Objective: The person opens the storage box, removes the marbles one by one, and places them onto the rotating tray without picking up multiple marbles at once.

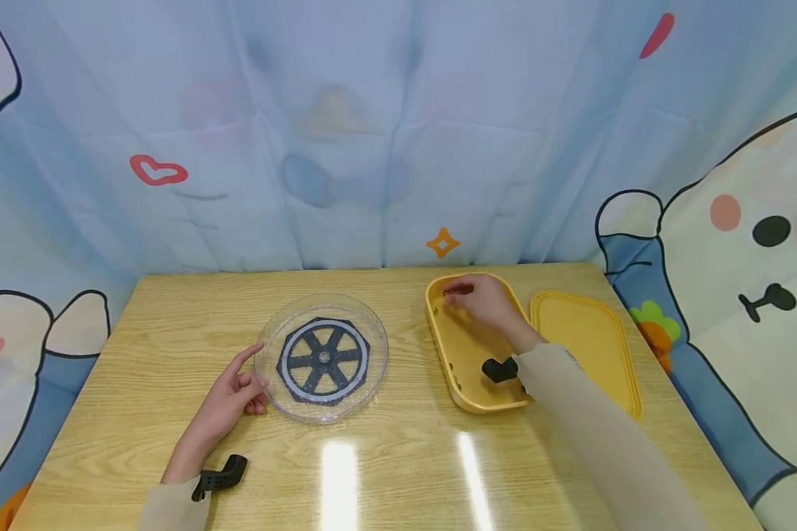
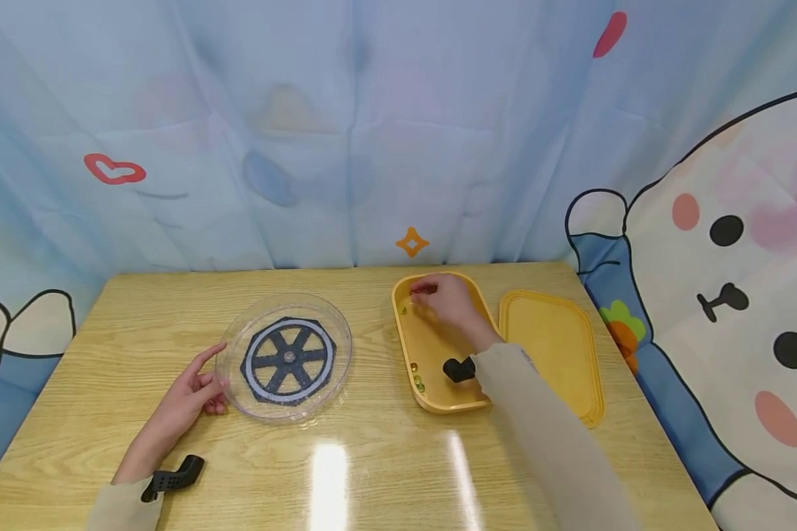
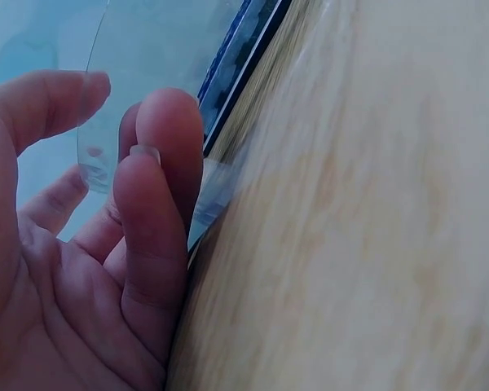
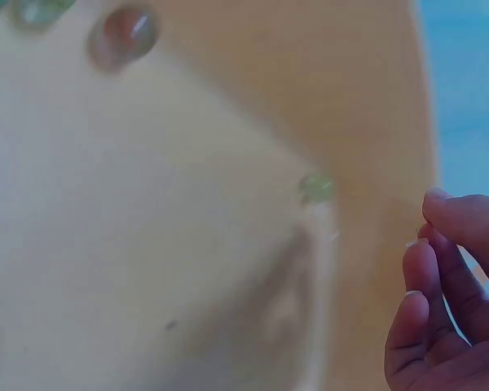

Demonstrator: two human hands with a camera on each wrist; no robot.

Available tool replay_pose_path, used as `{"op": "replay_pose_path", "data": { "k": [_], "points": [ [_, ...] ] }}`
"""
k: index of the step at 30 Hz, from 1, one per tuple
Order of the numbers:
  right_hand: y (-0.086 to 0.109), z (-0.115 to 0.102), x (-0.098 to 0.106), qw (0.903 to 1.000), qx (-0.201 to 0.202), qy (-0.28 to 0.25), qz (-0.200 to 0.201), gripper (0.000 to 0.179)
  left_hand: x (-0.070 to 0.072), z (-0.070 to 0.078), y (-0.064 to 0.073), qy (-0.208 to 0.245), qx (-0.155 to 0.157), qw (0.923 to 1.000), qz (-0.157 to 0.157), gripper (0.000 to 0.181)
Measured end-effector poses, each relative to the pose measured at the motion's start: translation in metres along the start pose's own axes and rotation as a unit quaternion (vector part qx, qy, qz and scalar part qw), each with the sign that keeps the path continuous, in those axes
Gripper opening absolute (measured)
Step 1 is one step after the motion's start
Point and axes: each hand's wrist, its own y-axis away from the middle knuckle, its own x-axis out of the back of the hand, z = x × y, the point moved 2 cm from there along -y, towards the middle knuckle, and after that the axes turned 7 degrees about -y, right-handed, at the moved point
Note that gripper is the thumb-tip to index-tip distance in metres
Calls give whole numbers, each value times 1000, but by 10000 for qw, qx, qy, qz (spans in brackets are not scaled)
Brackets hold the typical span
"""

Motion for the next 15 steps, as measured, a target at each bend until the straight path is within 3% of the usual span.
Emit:
{"op": "replay_pose_path", "data": {
  "k": [7,15],
  "points": [
    [15,-42,-8,9993,350,-67,-133,22,-1,0,0,-62,0,10000,10,65],
    [26,-77,-49,9923,1088,-354,-468,18,-1,1,0,-52,-11,10000,2,65]
  ]
}}
